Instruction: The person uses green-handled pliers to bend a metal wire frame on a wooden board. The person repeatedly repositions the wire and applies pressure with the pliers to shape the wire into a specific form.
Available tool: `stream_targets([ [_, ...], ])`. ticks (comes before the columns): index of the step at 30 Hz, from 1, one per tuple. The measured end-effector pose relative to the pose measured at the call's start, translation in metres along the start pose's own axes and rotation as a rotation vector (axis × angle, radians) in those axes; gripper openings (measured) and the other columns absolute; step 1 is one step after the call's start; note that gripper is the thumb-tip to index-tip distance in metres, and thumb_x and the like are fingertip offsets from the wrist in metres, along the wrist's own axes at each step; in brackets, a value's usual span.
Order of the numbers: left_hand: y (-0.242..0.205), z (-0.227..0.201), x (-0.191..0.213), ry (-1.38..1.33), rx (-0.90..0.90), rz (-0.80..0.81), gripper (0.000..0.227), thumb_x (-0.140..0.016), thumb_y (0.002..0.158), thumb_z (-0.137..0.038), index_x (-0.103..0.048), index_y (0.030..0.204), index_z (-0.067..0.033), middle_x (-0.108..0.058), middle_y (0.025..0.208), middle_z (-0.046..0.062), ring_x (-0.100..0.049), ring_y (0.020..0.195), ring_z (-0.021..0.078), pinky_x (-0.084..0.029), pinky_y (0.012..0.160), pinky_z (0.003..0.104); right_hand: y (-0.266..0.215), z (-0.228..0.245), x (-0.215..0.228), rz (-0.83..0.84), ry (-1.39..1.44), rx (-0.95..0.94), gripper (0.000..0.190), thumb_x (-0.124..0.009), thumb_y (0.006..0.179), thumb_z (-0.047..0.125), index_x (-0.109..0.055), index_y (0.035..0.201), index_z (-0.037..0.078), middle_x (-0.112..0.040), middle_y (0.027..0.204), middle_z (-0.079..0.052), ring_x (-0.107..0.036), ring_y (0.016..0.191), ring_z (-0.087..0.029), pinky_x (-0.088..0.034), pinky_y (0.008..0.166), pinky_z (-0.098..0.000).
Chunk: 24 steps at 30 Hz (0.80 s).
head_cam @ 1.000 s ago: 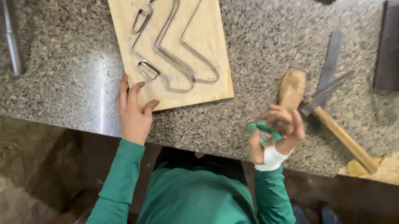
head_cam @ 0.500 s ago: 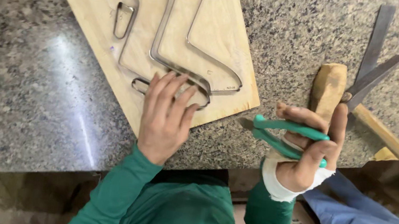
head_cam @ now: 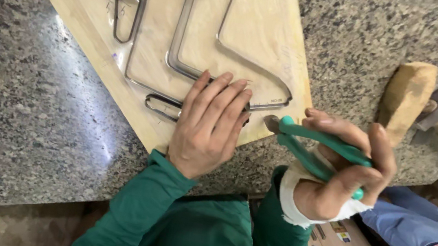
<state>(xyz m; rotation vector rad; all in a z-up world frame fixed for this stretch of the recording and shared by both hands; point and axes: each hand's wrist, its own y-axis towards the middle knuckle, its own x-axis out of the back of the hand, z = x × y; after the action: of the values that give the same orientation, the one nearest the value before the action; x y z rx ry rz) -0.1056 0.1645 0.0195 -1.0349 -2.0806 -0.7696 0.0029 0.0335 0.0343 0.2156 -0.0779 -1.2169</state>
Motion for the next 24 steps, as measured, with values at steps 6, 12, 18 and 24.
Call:
stream_targets([
  [6,0.000,0.001,-0.001,-0.011,-0.014,0.010,0.034,-0.070,0.103,-0.008,-0.063,0.135,0.0036,-0.060,0.141,0.016,-0.053,0.139,0.0350,-0.042,0.122,0.056,0.005,-0.009,0.018,0.093,0.096,-0.013,0.045,-0.037,0.122,0.045,-0.052,0.141,0.007,-0.068,0.095,-0.021,-0.071,0.082,-0.031,-0.061,0.077,-0.0465],
  [12,-0.001,0.001,-0.001,-0.028,-0.002,0.016,0.037,-0.074,0.104,-0.015,-0.063,0.135,0.0029,-0.060,0.142,0.016,-0.052,0.140,0.0356,-0.042,0.122,0.055,-0.005,-0.002,0.013,0.047,-0.018,-0.044,0.038,-0.038,0.128,0.038,-0.046,0.149,0.007,-0.063,0.103,-0.023,-0.066,0.089,-0.031,-0.059,0.090,-0.0509],
  [18,0.000,0.003,-0.001,-0.010,-0.015,0.023,0.046,-0.080,0.101,-0.025,-0.063,0.135,0.0027,-0.060,0.139,0.017,-0.052,0.139,0.0363,-0.042,0.121,0.055,0.020,-0.003,0.017,0.174,0.141,-0.010,0.039,-0.039,0.123,0.037,-0.047,0.153,0.013,-0.066,0.099,-0.017,-0.070,0.083,-0.026,-0.062,0.079,-0.0463],
  [24,0.003,0.001,-0.004,0.009,-0.006,0.013,0.046,-0.081,0.102,-0.024,-0.063,0.135,0.0022,-0.060,0.140,0.016,-0.053,0.139,0.0348,-0.044,0.121,0.054,0.014,-0.002,0.007,0.112,0.079,0.036,0.039,-0.038,0.124,0.036,-0.045,0.154,0.012,-0.063,0.098,-0.017,-0.067,0.081,-0.025,-0.061,0.079,-0.0460],
])
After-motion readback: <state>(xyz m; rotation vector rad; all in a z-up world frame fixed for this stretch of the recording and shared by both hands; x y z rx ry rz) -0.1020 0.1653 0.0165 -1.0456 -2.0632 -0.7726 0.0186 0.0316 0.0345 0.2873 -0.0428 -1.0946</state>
